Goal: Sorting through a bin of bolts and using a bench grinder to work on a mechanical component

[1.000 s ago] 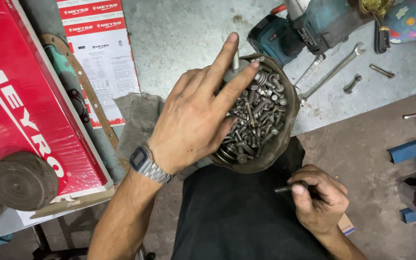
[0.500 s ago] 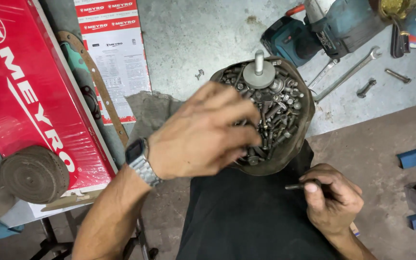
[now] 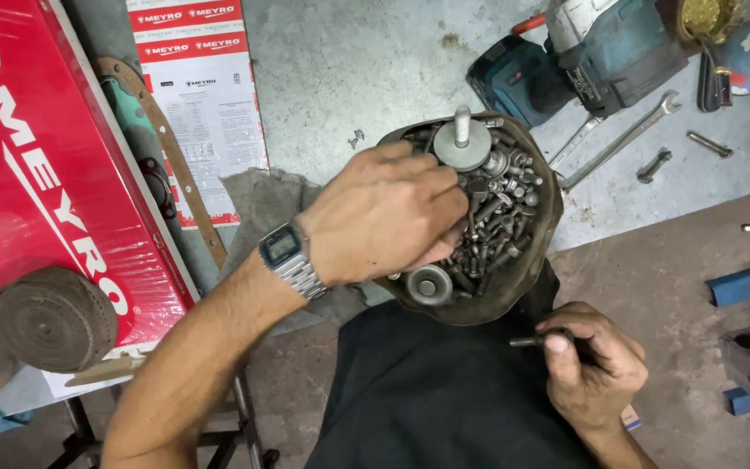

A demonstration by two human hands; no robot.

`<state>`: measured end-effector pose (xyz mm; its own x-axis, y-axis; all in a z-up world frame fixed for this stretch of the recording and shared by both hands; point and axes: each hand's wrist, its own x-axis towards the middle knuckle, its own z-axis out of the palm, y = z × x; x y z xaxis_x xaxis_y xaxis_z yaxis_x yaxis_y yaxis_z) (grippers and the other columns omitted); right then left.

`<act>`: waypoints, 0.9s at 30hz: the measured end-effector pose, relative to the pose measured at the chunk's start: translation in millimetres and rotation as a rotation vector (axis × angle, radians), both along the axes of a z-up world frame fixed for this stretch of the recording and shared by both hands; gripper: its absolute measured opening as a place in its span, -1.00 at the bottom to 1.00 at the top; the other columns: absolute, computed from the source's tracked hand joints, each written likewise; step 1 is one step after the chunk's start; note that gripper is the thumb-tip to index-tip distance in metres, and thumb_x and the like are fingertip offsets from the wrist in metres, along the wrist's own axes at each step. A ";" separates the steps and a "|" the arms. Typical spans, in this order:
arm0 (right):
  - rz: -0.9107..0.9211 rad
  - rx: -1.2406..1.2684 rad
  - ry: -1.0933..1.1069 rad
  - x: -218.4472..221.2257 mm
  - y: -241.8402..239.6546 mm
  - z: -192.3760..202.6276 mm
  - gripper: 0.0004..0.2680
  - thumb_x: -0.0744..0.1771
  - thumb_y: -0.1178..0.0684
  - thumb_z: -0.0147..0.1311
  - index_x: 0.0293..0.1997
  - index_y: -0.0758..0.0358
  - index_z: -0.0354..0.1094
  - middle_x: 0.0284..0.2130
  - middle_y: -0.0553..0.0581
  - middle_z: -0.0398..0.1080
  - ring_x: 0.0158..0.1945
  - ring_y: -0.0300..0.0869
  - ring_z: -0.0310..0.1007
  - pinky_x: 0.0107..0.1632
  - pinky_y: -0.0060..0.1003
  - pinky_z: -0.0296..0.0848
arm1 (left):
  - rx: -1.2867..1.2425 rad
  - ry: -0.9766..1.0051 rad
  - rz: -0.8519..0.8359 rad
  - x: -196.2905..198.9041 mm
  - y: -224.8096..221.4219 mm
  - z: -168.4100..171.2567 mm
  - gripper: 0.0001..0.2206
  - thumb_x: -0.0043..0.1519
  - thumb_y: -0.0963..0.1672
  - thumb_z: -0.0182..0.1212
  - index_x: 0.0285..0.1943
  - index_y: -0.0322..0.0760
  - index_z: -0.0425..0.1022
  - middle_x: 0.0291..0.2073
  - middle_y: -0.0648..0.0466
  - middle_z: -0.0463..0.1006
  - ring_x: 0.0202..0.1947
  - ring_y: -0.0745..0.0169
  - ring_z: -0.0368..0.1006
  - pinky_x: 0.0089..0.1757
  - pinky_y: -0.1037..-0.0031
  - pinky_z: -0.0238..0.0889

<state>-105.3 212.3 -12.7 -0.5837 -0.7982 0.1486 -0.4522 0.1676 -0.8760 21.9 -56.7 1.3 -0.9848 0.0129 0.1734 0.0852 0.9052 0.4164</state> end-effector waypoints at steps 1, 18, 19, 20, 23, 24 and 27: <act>-0.010 -0.006 0.012 0.9 -0.1 0.7 -0.81 0.34 0.09 -0.02 -0.45 0.43 0.28 -0.52 0.24 0.38 -0.46 -0.04 0.42 -0.25 -0.23 0.44 | 0.042 0.116 0.070 -0.4 -5.2 3.8 -0.82 0.31 -0.05 0.08 -0.28 -0.13 0.52 -0.38 0.12 0.54 -0.40 0.26 0.46 -0.33 0.38 0.36; -0.026 -0.001 -0.021 -3.8 -12.2 3.5 -0.79 0.34 0.05 -0.02 -0.41 0.44 0.30 -0.52 0.25 0.38 -0.46 -0.04 0.42 -0.23 -0.23 0.42 | 0.299 0.140 0.163 20.4 -21.2 22.4 -0.82 0.34 -0.16 0.15 0.08 -0.30 0.46 -0.05 -0.03 0.56 -0.13 0.10 0.55 -0.15 0.29 0.55; -0.025 -0.018 -0.009 -3.3 -13.9 3.7 -0.79 0.34 0.06 -0.02 -0.43 0.45 0.29 -0.53 0.26 0.37 -0.46 -0.02 0.41 -0.23 -0.21 0.42 | 0.170 0.184 0.249 23.9 -19.0 24.6 -0.78 0.37 -0.24 0.15 0.19 -0.28 0.43 0.09 -0.08 0.55 0.00 0.05 0.56 -0.05 0.23 0.59; -0.016 -0.024 -0.017 -4.9 -13.6 2.7 -0.79 0.34 0.06 -0.02 -0.43 0.45 0.29 -0.53 0.26 0.37 -0.46 -0.02 0.41 -0.23 -0.21 0.42 | 0.162 0.178 0.257 28.7 -18.0 31.9 -0.78 0.37 -0.24 0.15 0.19 -0.28 0.43 0.09 -0.08 0.55 0.00 0.05 0.56 -0.05 0.23 0.59; -0.042 -0.059 -0.036 -3.7 -17.4 2.3 -0.78 0.35 0.06 -0.05 -0.46 0.42 0.22 -0.55 0.28 0.33 -0.46 0.01 0.42 -0.26 -0.19 0.44 | 0.176 0.251 0.453 38.9 -13.4 45.7 -0.85 0.34 -0.27 0.21 0.07 -0.41 0.49 -0.04 -0.14 0.58 -0.07 -0.01 0.54 -0.06 0.25 0.42; -0.047 -0.101 -0.024 -2.0 -22.1 4.5 -0.77 0.35 0.06 -0.10 -0.49 0.40 0.12 -0.59 0.30 0.27 -0.48 0.01 0.37 -0.29 -0.19 0.39 | 0.187 0.237 0.502 44.0 -7.5 45.5 -0.87 0.33 -0.26 0.19 0.03 -0.40 0.50 -0.09 -0.10 0.60 -0.13 0.04 0.53 -0.09 0.27 0.35; 0.054 -0.189 0.168 -6.8 -36.7 18.3 -0.73 0.35 0.00 -0.18 -0.54 0.36 0.05 -0.58 0.37 0.29 -0.45 0.10 0.38 -0.26 -0.09 0.41 | 0.141 0.174 0.573 55.4 19.6 36.4 -0.84 0.29 -0.24 0.20 0.03 -0.36 0.49 -0.12 -0.03 0.64 -0.08 0.02 0.49 0.01 0.14 0.24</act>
<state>-112.1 175.6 5.6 -0.4958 -0.7764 0.3890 -0.5978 -0.0197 -0.8014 77.3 -37.2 37.7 -0.7855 -0.5449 0.2936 -0.3214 0.7644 0.5589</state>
